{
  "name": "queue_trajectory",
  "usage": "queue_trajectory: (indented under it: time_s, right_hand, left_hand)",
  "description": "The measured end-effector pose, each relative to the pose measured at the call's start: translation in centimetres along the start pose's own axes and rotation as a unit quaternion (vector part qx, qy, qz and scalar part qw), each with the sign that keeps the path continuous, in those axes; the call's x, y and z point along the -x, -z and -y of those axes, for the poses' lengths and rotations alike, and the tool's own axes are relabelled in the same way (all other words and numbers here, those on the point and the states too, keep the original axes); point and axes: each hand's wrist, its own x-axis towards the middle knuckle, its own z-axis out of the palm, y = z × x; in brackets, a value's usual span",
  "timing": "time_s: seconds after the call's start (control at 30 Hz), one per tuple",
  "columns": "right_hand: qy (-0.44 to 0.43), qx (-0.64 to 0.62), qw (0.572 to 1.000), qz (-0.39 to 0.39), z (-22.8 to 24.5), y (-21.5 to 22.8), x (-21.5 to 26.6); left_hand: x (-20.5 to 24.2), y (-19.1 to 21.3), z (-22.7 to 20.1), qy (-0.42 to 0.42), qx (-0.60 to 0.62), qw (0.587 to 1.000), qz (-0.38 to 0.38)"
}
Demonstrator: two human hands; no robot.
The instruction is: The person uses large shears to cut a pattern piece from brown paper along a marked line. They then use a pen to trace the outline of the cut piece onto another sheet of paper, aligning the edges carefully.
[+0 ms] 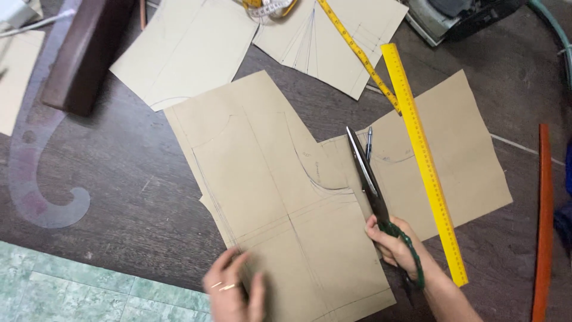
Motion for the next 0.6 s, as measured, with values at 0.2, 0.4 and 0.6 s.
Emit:
queue_trajectory:
  time_s: [0.2,0.4,0.6]
  right_hand:
    - [0.026,-0.015,0.999,0.011,-1.0,-0.1,-1.0]
    - [0.018,-0.057,0.996,0.062,-1.0,-0.7,-0.9]
    - [0.015,-0.060,0.992,0.107,-0.2,-1.5,0.0]
  left_hand:
    - [4.4,0.4,3.8,0.286,0.094,0.947,-0.112]
    - [5.3,-1.5,4.4,0.412,0.170,0.884,-0.143]
    - [4.9,-1.1,4.8,0.431,0.211,0.872,-0.097]
